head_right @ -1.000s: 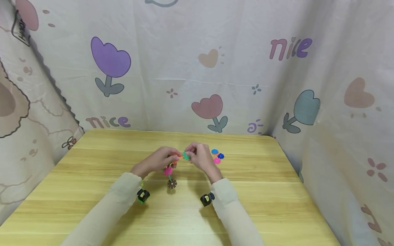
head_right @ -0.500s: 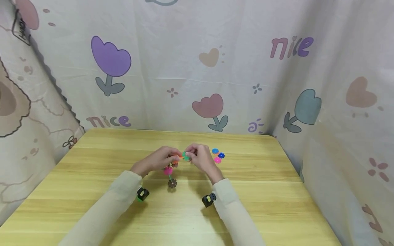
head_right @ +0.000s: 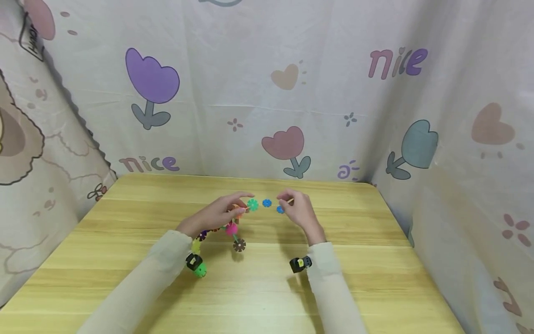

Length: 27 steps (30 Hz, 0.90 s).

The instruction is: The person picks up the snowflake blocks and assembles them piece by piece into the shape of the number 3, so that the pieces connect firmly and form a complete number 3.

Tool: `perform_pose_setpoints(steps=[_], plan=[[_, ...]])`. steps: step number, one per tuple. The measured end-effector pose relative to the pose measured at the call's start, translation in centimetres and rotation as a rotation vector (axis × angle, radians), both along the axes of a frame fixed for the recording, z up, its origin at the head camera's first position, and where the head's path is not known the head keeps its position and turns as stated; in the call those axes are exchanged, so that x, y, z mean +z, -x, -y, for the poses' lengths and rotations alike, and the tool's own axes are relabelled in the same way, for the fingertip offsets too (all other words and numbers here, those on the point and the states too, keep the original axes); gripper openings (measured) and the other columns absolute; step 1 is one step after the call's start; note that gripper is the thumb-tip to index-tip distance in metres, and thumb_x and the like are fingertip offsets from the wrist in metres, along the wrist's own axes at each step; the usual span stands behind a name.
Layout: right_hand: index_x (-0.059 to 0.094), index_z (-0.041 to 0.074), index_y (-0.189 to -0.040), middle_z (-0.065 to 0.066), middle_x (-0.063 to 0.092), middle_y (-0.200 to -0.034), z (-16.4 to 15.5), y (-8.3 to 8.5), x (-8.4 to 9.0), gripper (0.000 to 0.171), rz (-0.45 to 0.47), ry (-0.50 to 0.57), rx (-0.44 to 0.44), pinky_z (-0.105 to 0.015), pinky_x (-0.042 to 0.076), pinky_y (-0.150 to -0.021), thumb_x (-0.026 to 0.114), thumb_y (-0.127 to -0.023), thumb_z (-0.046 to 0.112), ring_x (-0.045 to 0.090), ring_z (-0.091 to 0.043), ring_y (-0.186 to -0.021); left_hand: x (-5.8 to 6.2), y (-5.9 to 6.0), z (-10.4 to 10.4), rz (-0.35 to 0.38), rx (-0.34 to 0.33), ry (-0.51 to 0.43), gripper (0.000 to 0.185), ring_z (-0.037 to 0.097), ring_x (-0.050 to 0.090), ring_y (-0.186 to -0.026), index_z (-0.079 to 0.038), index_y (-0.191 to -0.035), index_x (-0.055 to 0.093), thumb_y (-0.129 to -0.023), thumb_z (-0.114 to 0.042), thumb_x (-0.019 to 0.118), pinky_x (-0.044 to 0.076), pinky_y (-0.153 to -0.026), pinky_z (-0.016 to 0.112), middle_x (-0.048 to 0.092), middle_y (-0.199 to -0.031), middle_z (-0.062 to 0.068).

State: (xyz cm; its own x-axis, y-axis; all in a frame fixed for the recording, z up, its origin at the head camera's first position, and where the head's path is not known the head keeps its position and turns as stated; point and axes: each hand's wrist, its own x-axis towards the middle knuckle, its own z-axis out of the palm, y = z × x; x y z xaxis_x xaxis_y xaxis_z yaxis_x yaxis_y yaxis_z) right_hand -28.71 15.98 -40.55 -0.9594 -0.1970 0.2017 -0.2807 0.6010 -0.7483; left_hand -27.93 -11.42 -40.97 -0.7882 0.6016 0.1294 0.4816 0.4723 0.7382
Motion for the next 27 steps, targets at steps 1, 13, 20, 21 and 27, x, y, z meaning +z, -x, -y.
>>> perform_pose_setpoints(steps=[1, 13, 20, 21, 27], plan=[[0.074, 0.002, -0.111, -0.021, 0.074, -0.106, -0.4, 0.1, -0.2, 0.015, 0.007, -0.025, -0.010, -0.024, 0.052, -0.057, 0.063, -0.101, 0.007, 0.070, -0.028, -0.080, 0.0, 0.0, -0.1, 0.002, -0.007, -0.004, 0.048, 0.031, 0.072, -0.098, -0.025, -0.155, 0.043, -0.109, -0.018, 0.053, 0.059, -0.082, 0.035, 0.069, -0.127, 0.018], [0.074, -0.002, -0.112, -0.018, 0.075, -0.110, -2.9, 0.4, -2.9, 0.017, 0.086, -0.237, -0.053, -0.041, 0.057, -0.086, 0.066, -0.098, 0.003, 0.067, -0.026, -0.094, -0.4, 0.2, -0.7, -0.013, -0.034, 0.010, 0.046, 0.023, 0.071, -0.091, -0.019, -0.154, 0.045, -0.109, -0.015, 0.052, 0.057, -0.081, 0.032, 0.068, -0.125, 0.020], [0.076, 0.001, -0.111, -0.021, 0.073, -0.119, -3.0, 0.8, -4.2, 0.017, 0.084, -0.329, -0.024, -0.046, 0.056, -0.093, 0.070, -0.095, 0.005, 0.066, -0.029, -0.100, -0.6, 0.2, -0.8, 0.013, -0.050, 0.005, 0.045, 0.013, 0.068, -0.078, -0.021, -0.154, 0.045, -0.110, -0.016, 0.051, 0.053, -0.067, 0.025, 0.066, -0.126, 0.023], [0.076, 0.001, -0.111, -0.020, 0.074, -0.117, -3.0, 0.8, -4.3, 0.017, 0.082, -0.333, -0.021, -0.046, 0.057, -0.092, 0.071, -0.095, 0.004, 0.066, -0.028, -0.098, -0.6, 0.2, -0.8, 0.015, -0.052, 0.003, 0.045, 0.013, 0.068, -0.077, -0.021, -0.154, 0.045, -0.110, -0.016, 0.051, 0.053, -0.066, 0.026, 0.066, -0.126, 0.023], [0.077, 0.001, -0.106, -0.019, 0.075, -0.114, -2.9, 0.7, -4.5, 0.016, 0.070, -0.335, -0.026, -0.046, 0.058, -0.092, 0.074, -0.091, -0.001, 0.066, -0.028, -0.097, -0.6, 0.0, -0.8, 0.018, -0.053, 0.010, 0.045, 0.012, 0.068, -0.076, -0.023, -0.155, 0.045, -0.110, -0.018, 0.051, 0.053, -0.066, 0.025, 0.066, -0.127, 0.022]])
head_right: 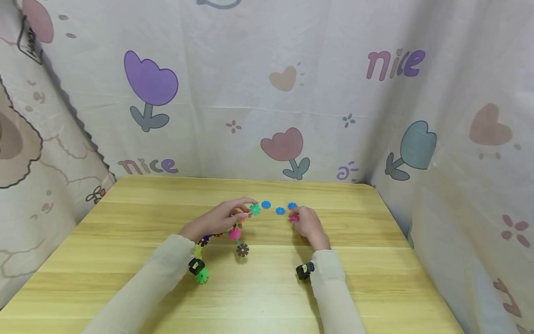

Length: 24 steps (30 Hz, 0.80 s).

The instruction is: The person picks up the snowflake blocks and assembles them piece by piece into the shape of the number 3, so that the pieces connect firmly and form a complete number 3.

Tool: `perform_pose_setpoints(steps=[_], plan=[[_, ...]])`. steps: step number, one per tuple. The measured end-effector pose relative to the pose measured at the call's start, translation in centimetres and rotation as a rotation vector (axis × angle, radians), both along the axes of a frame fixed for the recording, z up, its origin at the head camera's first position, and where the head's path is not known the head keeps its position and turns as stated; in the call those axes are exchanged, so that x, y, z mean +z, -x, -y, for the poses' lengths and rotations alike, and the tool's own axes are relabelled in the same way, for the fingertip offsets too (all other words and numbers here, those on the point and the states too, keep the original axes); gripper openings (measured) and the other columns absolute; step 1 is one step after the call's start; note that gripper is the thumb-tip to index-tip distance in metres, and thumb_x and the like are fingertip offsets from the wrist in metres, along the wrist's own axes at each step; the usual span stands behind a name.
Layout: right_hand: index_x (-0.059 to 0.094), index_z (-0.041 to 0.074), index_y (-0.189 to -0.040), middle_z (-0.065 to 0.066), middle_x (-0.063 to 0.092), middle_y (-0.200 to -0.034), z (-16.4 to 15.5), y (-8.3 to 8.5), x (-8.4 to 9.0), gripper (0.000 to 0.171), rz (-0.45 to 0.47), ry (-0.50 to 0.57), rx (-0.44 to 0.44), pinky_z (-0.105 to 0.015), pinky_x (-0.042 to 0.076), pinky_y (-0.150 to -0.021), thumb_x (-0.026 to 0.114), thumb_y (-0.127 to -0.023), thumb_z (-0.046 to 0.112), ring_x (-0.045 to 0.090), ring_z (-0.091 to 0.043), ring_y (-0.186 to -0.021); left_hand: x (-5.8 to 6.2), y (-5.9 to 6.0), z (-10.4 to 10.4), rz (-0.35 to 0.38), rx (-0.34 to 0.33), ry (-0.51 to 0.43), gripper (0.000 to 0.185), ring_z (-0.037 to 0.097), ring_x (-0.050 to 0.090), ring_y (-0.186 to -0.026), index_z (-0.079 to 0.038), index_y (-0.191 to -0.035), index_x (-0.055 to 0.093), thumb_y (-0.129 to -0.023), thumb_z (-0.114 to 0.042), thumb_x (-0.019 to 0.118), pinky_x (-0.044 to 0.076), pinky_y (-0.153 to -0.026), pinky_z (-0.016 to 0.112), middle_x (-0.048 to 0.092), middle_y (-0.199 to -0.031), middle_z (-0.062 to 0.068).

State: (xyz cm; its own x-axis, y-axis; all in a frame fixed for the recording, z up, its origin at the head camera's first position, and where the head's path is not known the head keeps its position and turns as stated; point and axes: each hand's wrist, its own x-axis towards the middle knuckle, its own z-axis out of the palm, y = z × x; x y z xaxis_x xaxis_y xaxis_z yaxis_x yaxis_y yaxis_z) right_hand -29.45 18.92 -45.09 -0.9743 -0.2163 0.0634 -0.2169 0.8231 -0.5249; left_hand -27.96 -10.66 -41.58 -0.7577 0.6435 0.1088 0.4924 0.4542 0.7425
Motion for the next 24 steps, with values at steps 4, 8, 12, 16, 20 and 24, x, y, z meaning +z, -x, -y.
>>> perform_pose_setpoints(steps=[4, 8, 12, 16, 20, 24], plan=[[0.077, 0.002, -0.104, -0.017, 0.075, -0.108, 0.02, 0.07, -0.25, 0.021, 0.006, -0.008, -0.001, -0.043, 0.058, -0.090, 0.073, -0.086, -0.009, 0.065, -0.026, -0.093, -0.07, -0.05, -0.16, 0.000, 0.003, 0.009, 0.046, 0.011, 0.067, -0.076, -0.023, -0.155, 0.044, -0.110, -0.019, 0.051, 0.053, -0.069, 0.026, 0.066, -0.127, 0.022], [0.077, 0.002, -0.099, -0.012, 0.075, -0.097, 0.03, 0.09, -0.45, 0.027, 0.013, -0.009, 0.034, -0.041, 0.058, -0.086, 0.071, -0.080, -0.016, 0.065, -0.023, -0.088, -0.10, -0.10, -0.26, -0.003, 0.007, 0.008, 0.046, 0.012, 0.067, -0.075, -0.023, -0.155, 0.044, -0.110, -0.017, 0.051, 0.054, -0.069, 0.027, 0.066, -0.127, 0.022], [0.077, 0.002, -0.097, -0.009, 0.073, -0.090, -0.16, -0.02, -0.43, 0.024, 0.025, -0.017, 0.063, -0.038, 0.058, -0.084, 0.076, -0.079, -0.014, 0.065, -0.020, -0.084, -0.09, -0.16, -0.32, -0.005, 0.004, 0.001, 0.046, 0.011, 0.067, -0.075, -0.023, -0.155, 0.044, -0.109, -0.017, 0.052, 0.053, -0.068, 0.026, 0.066, -0.127, 0.022], [0.076, 0.003, -0.096, -0.007, 0.071, -0.087, -0.43, -0.09, -0.29, 0.019, 0.047, -0.017, 0.072, -0.034, 0.054, -0.079, 0.082, -0.080, -0.005, 0.061, -0.017, -0.081, -0.08, -0.24, -0.37, 0.003, 0.002, -0.009, 0.046, 0.012, 0.067, -0.074, -0.023, -0.155, 0.045, -0.109, -0.017, 0.052, 0.053, -0.066, 0.026, 0.066, -0.127, 0.023], [0.077, 0.004, -0.093, -0.006, 0.070, -0.084, -0.66, -0.21, -0.08, 0.015, 0.046, -0.001, 0.082, -0.029, 0.051, -0.074, 0.083, -0.081, -0.003, 0.059, -0.016, -0.078, -0.19, -0.24, -0.41, 0.020, -0.004, -0.027, 0.046, 0.019, 0.070, -0.078, -0.023, -0.154, 0.045, -0.109, -0.016, 0.052, 0.053, -0.065, 0.025, 0.065, -0.126, 0.024], [0.077, 0.004, -0.094, -0.007, 0.070, -0.081, -0.67, -0.34, 0.29, 0.011, 0.068, 0.051, 0.068, -0.025, 0.052, -0.066, 0.077, -0.087, -0.004, 0.061, -0.014, -0.070, -0.30, -0.26, -0.48, 0.042, -0.016, -0.053, 0.046, 0.034, 0.074, -0.086, -0.022, -0.153, 0.046, -0.109, -0.013, 0.052, 0.054, -0.065, 0.024, 0.064, -0.126, 0.026]])
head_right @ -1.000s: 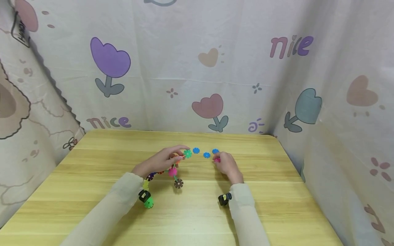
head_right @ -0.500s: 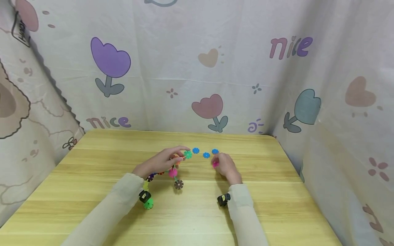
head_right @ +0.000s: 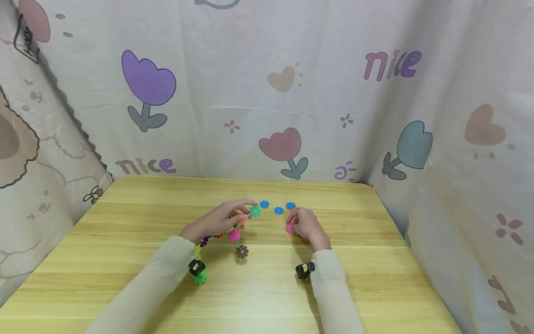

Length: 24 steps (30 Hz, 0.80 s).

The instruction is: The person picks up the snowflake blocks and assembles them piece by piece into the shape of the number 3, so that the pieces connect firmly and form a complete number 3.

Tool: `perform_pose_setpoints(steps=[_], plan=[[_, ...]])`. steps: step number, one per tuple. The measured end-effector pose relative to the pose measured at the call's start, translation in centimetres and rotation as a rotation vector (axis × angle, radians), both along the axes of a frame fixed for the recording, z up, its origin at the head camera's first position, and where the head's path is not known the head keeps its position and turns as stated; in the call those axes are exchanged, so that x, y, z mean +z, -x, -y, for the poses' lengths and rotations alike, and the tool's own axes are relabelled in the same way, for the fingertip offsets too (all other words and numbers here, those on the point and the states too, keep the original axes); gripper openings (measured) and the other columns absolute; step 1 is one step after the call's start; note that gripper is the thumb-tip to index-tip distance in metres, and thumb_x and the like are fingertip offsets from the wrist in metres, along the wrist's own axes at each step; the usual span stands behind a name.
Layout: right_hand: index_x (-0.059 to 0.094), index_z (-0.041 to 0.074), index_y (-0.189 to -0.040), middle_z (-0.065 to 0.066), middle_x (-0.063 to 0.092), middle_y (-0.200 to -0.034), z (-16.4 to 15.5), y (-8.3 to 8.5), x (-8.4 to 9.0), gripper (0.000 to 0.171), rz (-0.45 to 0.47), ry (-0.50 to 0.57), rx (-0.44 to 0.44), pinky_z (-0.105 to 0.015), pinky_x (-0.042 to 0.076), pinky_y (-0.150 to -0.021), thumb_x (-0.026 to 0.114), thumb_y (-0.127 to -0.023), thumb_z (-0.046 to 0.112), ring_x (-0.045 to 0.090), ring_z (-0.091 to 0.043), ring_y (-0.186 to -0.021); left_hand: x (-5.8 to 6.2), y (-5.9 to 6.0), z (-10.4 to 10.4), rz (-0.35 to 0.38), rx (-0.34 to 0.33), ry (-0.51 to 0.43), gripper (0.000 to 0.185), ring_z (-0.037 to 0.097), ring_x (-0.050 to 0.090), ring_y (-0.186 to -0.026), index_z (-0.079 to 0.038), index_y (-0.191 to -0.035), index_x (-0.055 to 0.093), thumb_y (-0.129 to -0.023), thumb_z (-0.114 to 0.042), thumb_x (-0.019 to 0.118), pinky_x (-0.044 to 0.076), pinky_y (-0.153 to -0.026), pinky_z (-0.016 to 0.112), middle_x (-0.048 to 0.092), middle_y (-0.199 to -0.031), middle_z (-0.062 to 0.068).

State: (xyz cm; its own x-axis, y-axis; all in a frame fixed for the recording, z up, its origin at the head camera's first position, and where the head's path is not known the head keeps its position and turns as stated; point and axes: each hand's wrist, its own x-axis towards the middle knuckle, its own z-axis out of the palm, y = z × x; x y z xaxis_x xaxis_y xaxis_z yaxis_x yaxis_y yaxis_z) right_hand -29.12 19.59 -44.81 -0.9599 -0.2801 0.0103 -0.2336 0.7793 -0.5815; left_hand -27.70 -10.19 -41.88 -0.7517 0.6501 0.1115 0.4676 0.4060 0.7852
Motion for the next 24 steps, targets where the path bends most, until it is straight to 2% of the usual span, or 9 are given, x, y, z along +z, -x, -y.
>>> perform_pose_setpoints(steps=[3, 7, 13, 17, 24], plan=[[0.077, 0.004, -0.098, -0.008, 0.069, -0.082, 0.1, -0.1, 0.4, 0.009, 0.039, 0.059, -0.029, -0.024, 0.053, -0.061, 0.073, -0.091, -0.001, 0.061, -0.015, -0.066, 0.0, 0.0, -0.1, 0.004, -0.007, -0.014, 0.046, 0.040, 0.073, -0.089, -0.021, -0.153, 0.047, -0.108, -0.010, 0.052, 0.054, -0.065, 0.023, 0.064, -0.125, 0.028], [0.077, 0.004, -0.104, -0.011, 0.069, -0.089, 0.6, -0.2, 1.2, 0.012, 0.029, 0.142, -0.048, -0.023, 0.052, -0.059, 0.071, -0.093, 0.000, 0.060, -0.016, -0.070, 0.0, 0.0, -0.2, 0.010, -0.006, -0.021, 0.046, 0.040, 0.073, -0.088, -0.021, -0.152, 0.048, -0.108, -0.010, 0.052, 0.054, -0.065, 0.023, 0.064, -0.124, 0.028], [0.076, 0.002, -0.100, -0.012, 0.071, -0.087, 1.7, -0.8, 2.5, 0.008, -0.070, 0.227, -0.014, -0.022, 0.052, -0.059, 0.075, -0.092, 0.002, 0.062, -0.014, -0.067, 0.0, 0.1, -0.2, 0.003, 0.012, 0.001, 0.046, 0.024, 0.073, -0.081, -0.022, -0.152, 0.048, -0.108, -0.012, 0.053, 0.054, -0.065, 0.025, 0.065, -0.124, 0.025], [0.076, 0.004, -0.097, -0.012, 0.073, -0.087, 2.6, -1.5, 3.4, 0.006, -0.091, 0.282, 0.018, -0.023, 0.055, -0.061, 0.076, -0.092, 0.003, 0.065, -0.014, -0.067, 0.0, 0.2, -0.2, 0.001, 0.036, 0.007, 0.046, 0.015, 0.071, -0.078, -0.022, -0.153, 0.047, -0.109, -0.013, 0.053, 0.055, -0.065, 0.026, 0.066, -0.124, 0.023], [0.077, 0.004, -0.094, -0.011, 0.078, -0.090, 4.4, -1.9, 3.7, 0.005, -0.234, 0.324, 0.045, -0.020, 0.054, -0.064, 0.079, -0.089, 0.004, 0.066, -0.013, -0.072, 0.3, 0.3, -0.4, -0.010, 0.054, -0.012, 0.044, 0.022, 0.073, -0.086, -0.022, -0.151, 0.048, -0.108, -0.016, 0.054, 0.058, -0.076, 0.028, 0.065, -0.125, 0.018]])
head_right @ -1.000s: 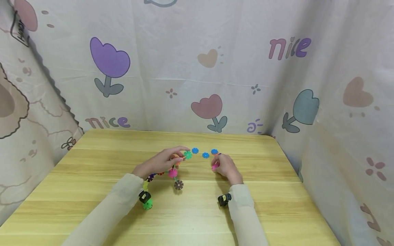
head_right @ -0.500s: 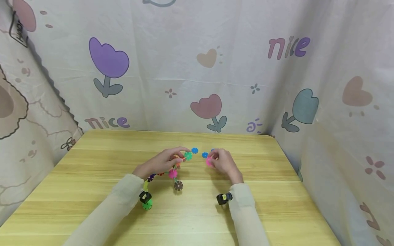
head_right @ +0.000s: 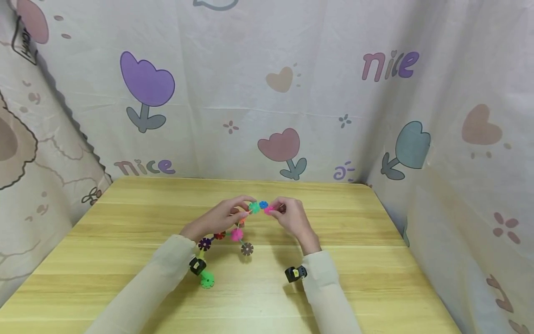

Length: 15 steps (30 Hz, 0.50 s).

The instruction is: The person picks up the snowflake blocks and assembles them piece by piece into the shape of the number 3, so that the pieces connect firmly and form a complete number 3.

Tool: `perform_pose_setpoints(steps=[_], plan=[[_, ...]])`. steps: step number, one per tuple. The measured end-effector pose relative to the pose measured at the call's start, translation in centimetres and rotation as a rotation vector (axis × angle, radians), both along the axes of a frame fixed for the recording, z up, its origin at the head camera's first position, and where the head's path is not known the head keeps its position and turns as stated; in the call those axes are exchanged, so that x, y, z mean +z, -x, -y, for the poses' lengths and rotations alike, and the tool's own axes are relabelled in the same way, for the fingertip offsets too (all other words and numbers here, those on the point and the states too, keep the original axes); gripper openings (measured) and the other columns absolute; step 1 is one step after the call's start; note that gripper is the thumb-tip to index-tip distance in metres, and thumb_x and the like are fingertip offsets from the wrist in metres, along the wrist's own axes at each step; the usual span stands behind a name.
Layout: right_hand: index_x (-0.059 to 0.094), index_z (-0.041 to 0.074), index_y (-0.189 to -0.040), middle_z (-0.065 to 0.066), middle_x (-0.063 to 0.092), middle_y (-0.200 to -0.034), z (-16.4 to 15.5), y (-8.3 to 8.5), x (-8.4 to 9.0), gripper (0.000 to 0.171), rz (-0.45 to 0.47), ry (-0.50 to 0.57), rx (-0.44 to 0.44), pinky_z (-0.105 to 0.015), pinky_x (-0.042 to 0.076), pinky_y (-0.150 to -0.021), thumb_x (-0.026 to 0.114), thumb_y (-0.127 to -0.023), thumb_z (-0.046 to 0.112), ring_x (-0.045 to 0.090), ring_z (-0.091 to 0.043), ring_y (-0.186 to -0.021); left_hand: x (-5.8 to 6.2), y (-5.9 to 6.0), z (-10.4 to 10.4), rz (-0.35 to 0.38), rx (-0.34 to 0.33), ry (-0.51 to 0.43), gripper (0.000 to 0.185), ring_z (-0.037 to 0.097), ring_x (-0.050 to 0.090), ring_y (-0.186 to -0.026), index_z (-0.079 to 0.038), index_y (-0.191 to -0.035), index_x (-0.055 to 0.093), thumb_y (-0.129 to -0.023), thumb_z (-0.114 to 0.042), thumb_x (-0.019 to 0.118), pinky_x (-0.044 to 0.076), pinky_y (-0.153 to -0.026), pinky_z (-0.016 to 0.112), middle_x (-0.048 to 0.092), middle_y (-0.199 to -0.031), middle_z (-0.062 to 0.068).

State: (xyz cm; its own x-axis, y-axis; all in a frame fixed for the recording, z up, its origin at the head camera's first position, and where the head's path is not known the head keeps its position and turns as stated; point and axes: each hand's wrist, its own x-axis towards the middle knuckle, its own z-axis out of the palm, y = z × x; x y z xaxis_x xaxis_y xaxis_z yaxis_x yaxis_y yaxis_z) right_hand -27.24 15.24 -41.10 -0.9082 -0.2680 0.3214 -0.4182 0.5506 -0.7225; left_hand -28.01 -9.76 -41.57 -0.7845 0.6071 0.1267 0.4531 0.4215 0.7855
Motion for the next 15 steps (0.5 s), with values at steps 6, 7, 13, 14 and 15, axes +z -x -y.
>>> perform_pose_setpoints(steps=[6, 7, 13, 14, 15], plan=[[0.078, 0.003, -0.090, -0.011, 0.077, -0.090, 0.76, -0.21, -0.02, 0.007, -0.104, -0.001, -0.059, -0.021, 0.057, -0.067, 0.080, -0.086, -0.002, 0.069, -0.018, -0.074, 0.20, -0.09, -0.36, 0.005, 0.006, -0.021, 0.043, 0.020, 0.070, -0.086, -0.018, -0.151, 0.048, -0.108, -0.018, 0.054, 0.056, -0.072, 0.028, 0.066, -0.123, 0.011], [0.078, 0.003, -0.090, -0.011, 0.077, -0.090, 0.81, -0.23, -0.06, 0.007, -0.123, 0.000, -0.059, -0.022, 0.058, -0.068, 0.079, -0.086, -0.003, 0.070, -0.019, -0.075, 0.20, -0.08, -0.44, 0.001, 0.005, -0.024, 0.042, 0.020, 0.070, -0.088, -0.018, -0.150, 0.048, -0.108, -0.018, 0.054, 0.056, -0.073, 0.028, 0.066, -0.123, 0.010], [0.079, 0.001, -0.086, -0.013, 0.077, -0.087, 0.97, -0.19, -0.32, 0.010, -0.242, -0.005, -0.037, -0.035, 0.063, -0.071, 0.079, -0.084, -0.009, 0.073, -0.024, -0.076, 0.18, -0.11, -0.91, -0.016, 0.004, -0.027, 0.043, 0.020, 0.069, -0.094, -0.014, -0.151, 0.048, -0.108, -0.016, 0.054, 0.055, -0.076, 0.027, 0.067, -0.122, 0.012], [0.079, 0.001, -0.086, -0.013, 0.077, -0.086, 0.98, -0.20, -0.33, 0.010, -0.256, -0.008, -0.037, -0.035, 0.063, -0.070, 0.079, -0.084, -0.009, 0.073, -0.024, -0.077, 0.19, -0.13, -0.96, -0.017, 0.005, -0.027, 0.044, 0.020, 0.069, -0.093, -0.014, -0.151, 0.048, -0.108, -0.015, 0.054, 0.055, -0.075, 0.028, 0.067, -0.122, 0.013], [0.080, 0.001, -0.085, -0.013, 0.077, -0.086, 0.97, -0.22, -0.31, 0.011, -0.267, -0.010, -0.037, -0.035, 0.063, -0.070, 0.079, -0.084, -0.009, 0.073, -0.024, -0.076, 0.15, -0.11, -0.99, -0.019, 0.006, -0.029, 0.044, 0.021, 0.070, -0.092, -0.014, -0.151, 0.048, -0.108, -0.015, 0.054, 0.055, -0.075, 0.029, 0.067, -0.123, 0.015]])
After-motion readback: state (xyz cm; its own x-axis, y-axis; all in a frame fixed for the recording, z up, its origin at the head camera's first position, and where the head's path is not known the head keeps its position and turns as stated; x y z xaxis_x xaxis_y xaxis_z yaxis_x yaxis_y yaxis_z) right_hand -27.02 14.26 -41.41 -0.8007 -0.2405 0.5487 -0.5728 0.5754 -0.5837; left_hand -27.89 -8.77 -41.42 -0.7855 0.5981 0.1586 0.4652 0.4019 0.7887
